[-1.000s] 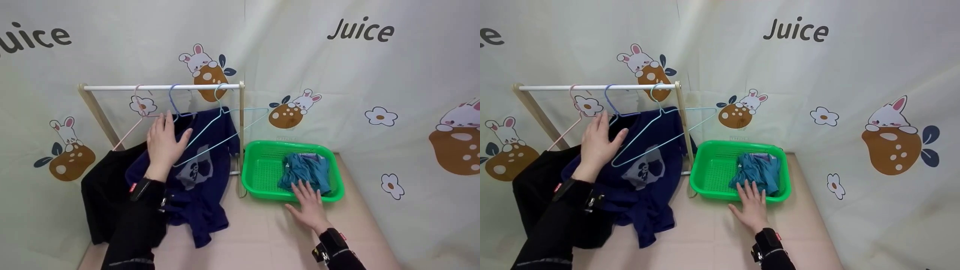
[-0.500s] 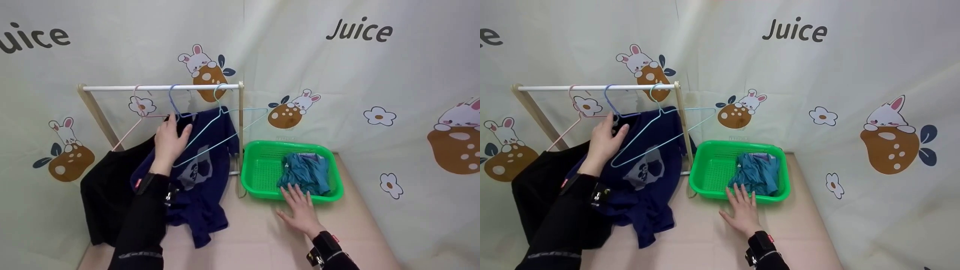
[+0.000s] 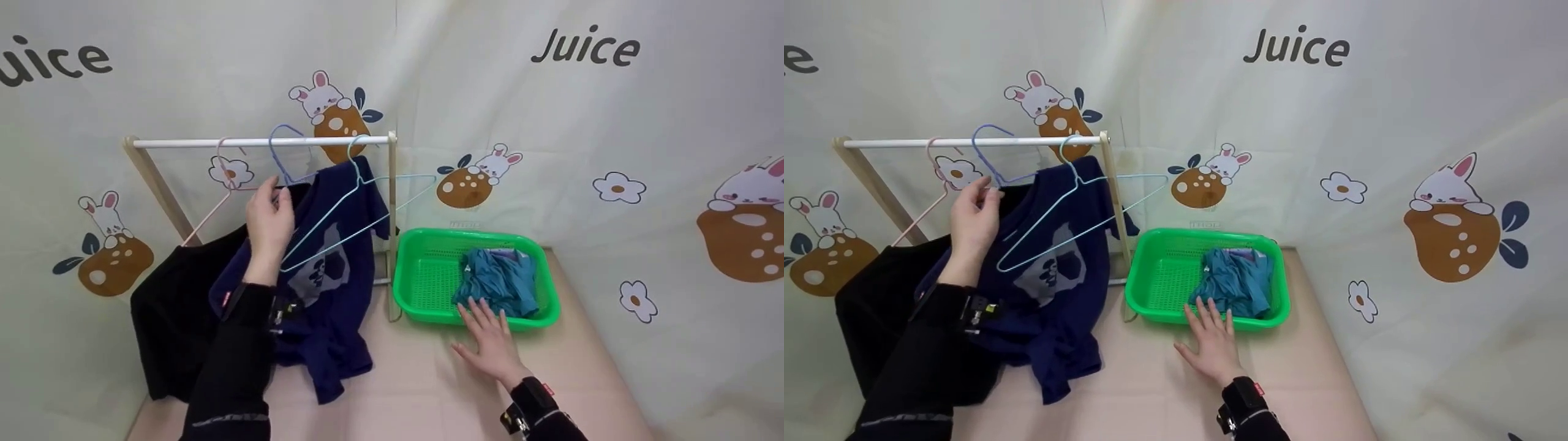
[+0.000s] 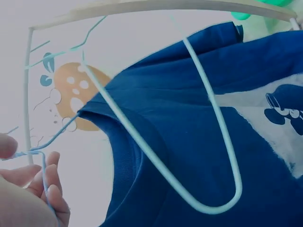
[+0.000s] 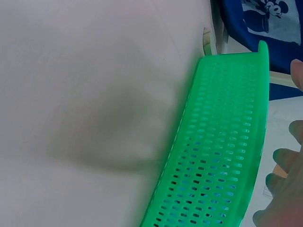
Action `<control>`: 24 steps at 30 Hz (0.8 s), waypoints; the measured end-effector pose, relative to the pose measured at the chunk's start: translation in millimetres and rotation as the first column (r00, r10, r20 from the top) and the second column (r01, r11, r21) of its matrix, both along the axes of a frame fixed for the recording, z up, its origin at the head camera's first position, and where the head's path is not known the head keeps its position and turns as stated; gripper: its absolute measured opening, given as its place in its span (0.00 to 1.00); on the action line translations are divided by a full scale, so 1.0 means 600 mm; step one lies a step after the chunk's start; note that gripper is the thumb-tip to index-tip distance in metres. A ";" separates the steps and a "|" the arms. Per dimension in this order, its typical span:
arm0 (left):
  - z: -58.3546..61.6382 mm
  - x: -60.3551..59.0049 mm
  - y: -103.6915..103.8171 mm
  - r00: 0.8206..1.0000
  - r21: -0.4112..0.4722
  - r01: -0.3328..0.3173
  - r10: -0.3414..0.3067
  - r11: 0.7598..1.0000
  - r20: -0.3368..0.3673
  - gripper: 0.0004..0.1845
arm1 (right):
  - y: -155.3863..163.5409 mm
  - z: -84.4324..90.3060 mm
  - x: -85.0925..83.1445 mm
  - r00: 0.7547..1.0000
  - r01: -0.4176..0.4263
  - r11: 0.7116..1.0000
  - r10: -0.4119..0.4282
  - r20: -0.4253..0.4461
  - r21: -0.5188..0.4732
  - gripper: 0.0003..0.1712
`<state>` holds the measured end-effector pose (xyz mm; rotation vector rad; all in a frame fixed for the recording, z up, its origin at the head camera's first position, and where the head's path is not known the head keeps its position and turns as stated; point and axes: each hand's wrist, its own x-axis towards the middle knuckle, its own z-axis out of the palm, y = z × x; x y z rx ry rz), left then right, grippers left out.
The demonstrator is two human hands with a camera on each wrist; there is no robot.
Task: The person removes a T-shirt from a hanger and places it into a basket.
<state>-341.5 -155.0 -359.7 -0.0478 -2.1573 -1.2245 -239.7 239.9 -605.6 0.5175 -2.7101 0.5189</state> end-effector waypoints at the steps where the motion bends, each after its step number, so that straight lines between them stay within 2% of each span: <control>1: 0.001 0.001 -0.002 1.000 0.005 -0.013 0.013 1.000 -0.010 0.20 | 0.000 -0.001 0.000 1.000 0.002 1.000 -0.002 0.000 -0.002 0.45; 4: -0.005 0.003 -0.008 0.998 0.000 -0.047 0.047 0.999 -0.040 0.16 | -0.001 -0.001 0.000 1.000 0.004 1.000 -0.004 -0.005 -0.012 0.45; 10: -0.034 0.012 -0.017 0.989 -0.063 -0.114 0.107 0.992 -0.104 0.11 | -0.007 0.003 0.000 1.000 -0.011 0.999 0.011 -0.014 -0.033 0.45; 16: -0.069 0.020 -0.018 0.990 -0.088 -0.111 0.102 0.990 -0.102 0.10 | -0.004 0.001 -0.001 1.000 -0.009 0.999 0.008 -0.030 -0.038 0.45; 24: -0.119 0.035 -0.024 0.990 -0.079 -0.125 0.119 0.989 -0.077 0.10 | -0.002 -0.002 0.004 1.000 -0.015 0.999 0.015 0.002 -0.050 0.45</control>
